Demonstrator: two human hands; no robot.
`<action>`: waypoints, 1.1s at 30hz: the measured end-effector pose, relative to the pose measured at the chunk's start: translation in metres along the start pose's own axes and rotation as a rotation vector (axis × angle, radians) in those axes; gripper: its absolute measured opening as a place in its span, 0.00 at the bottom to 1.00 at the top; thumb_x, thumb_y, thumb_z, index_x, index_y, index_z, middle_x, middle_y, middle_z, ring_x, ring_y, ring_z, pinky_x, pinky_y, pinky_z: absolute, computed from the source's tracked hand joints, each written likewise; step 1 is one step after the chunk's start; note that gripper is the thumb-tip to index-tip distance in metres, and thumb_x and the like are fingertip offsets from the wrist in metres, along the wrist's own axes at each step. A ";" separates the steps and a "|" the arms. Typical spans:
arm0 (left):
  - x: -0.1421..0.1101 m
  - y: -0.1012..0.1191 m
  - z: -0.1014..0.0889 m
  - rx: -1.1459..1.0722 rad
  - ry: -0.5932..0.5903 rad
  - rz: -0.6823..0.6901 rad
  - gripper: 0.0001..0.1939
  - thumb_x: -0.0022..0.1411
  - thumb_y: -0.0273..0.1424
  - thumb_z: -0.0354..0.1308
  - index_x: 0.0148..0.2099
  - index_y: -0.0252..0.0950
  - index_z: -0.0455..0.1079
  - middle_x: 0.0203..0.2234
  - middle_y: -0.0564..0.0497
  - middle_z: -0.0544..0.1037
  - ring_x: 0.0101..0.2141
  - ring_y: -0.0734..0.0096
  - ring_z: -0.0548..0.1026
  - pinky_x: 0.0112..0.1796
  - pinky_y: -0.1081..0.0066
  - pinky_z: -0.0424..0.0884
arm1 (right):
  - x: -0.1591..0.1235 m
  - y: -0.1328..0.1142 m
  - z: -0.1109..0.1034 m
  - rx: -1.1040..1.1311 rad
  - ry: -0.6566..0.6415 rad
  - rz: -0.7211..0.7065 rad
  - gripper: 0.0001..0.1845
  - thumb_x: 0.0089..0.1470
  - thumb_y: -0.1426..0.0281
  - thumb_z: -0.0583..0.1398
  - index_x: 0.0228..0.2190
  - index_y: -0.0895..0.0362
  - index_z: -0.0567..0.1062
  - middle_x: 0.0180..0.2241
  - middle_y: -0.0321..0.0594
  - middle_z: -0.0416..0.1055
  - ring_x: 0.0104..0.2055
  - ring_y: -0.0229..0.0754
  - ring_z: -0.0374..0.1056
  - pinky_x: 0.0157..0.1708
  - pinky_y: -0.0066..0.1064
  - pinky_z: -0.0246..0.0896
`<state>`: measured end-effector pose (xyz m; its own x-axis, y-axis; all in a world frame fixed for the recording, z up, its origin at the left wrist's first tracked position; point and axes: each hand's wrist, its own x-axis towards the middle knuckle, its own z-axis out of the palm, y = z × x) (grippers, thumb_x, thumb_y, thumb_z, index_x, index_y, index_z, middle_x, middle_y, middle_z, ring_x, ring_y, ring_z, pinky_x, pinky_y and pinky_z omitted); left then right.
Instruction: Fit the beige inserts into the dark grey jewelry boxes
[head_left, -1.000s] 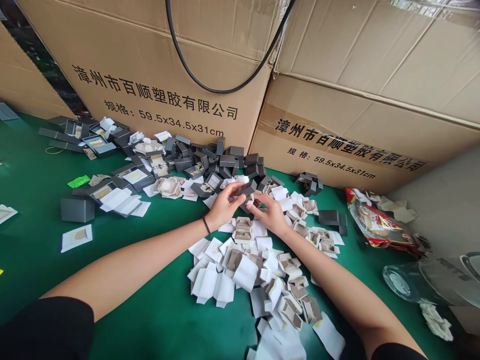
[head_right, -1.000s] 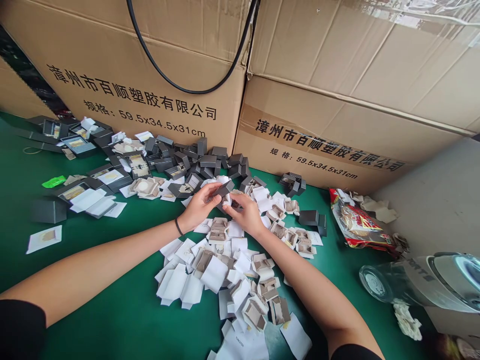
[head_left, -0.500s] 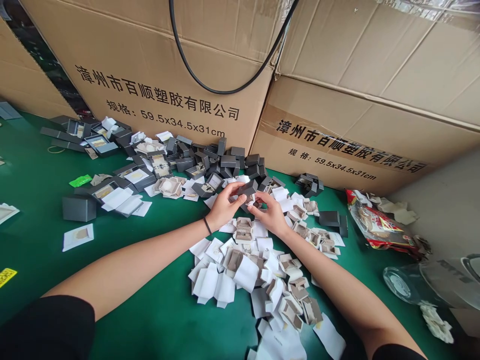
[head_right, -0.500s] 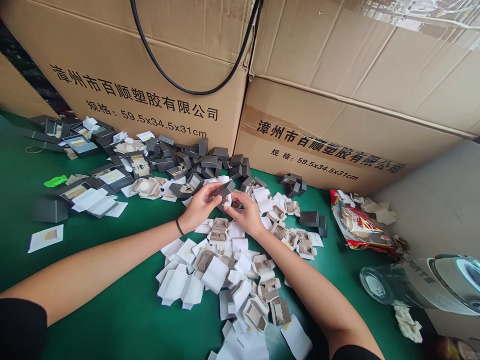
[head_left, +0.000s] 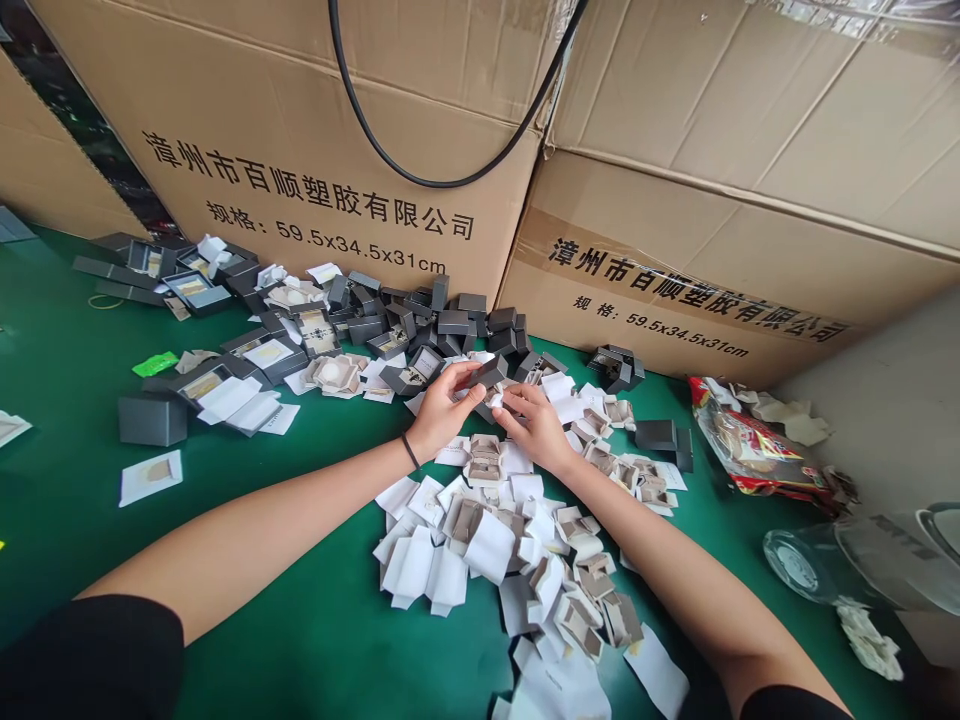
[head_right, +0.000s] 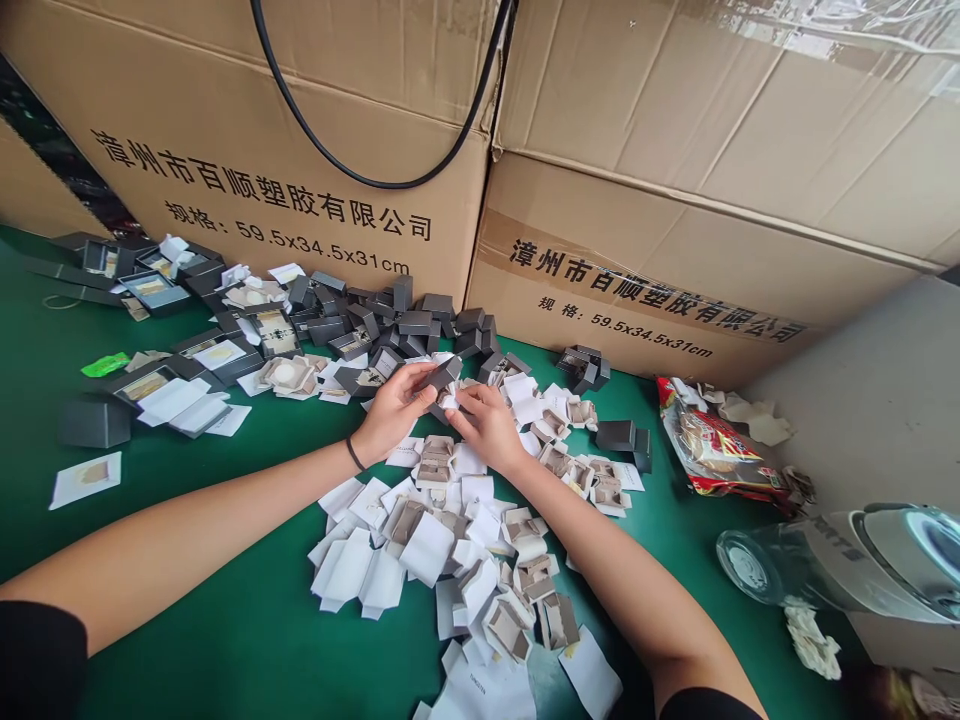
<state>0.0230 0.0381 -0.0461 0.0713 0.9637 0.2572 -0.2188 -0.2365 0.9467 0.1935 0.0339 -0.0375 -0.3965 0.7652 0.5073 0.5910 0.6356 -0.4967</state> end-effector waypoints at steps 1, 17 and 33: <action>0.000 0.001 0.000 -0.034 0.009 -0.024 0.21 0.53 0.37 0.61 0.48 0.37 0.65 0.48 0.44 0.70 0.51 0.61 0.66 0.52 0.62 0.61 | -0.001 0.000 0.001 -0.025 0.007 -0.029 0.14 0.57 0.64 0.53 0.40 0.54 0.74 0.39 0.44 0.70 0.42 0.46 0.64 0.43 0.42 0.62; -0.002 0.016 0.005 -0.267 0.064 -0.211 0.20 0.52 0.35 0.62 0.47 0.37 0.65 0.43 0.48 0.71 0.44 0.67 0.69 0.41 0.68 0.69 | -0.002 -0.005 0.002 -0.077 -0.139 -0.175 0.23 0.58 0.66 0.52 0.54 0.59 0.62 0.53 0.50 0.64 0.58 0.49 0.55 0.55 0.48 0.56; -0.001 0.015 0.005 -0.313 0.075 -0.241 0.20 0.52 0.38 0.61 0.46 0.38 0.64 0.34 0.53 0.69 0.35 0.75 0.69 0.36 0.71 0.72 | -0.006 -0.004 0.002 -0.173 0.200 -0.327 0.17 0.53 0.70 0.59 0.46 0.54 0.70 0.41 0.42 0.74 0.44 0.46 0.68 0.43 0.40 0.66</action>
<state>0.0244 0.0330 -0.0309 0.0883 0.9960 0.0097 -0.4910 0.0351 0.8705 0.1919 0.0266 -0.0403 -0.4492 0.4798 0.7536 0.5727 0.8021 -0.1693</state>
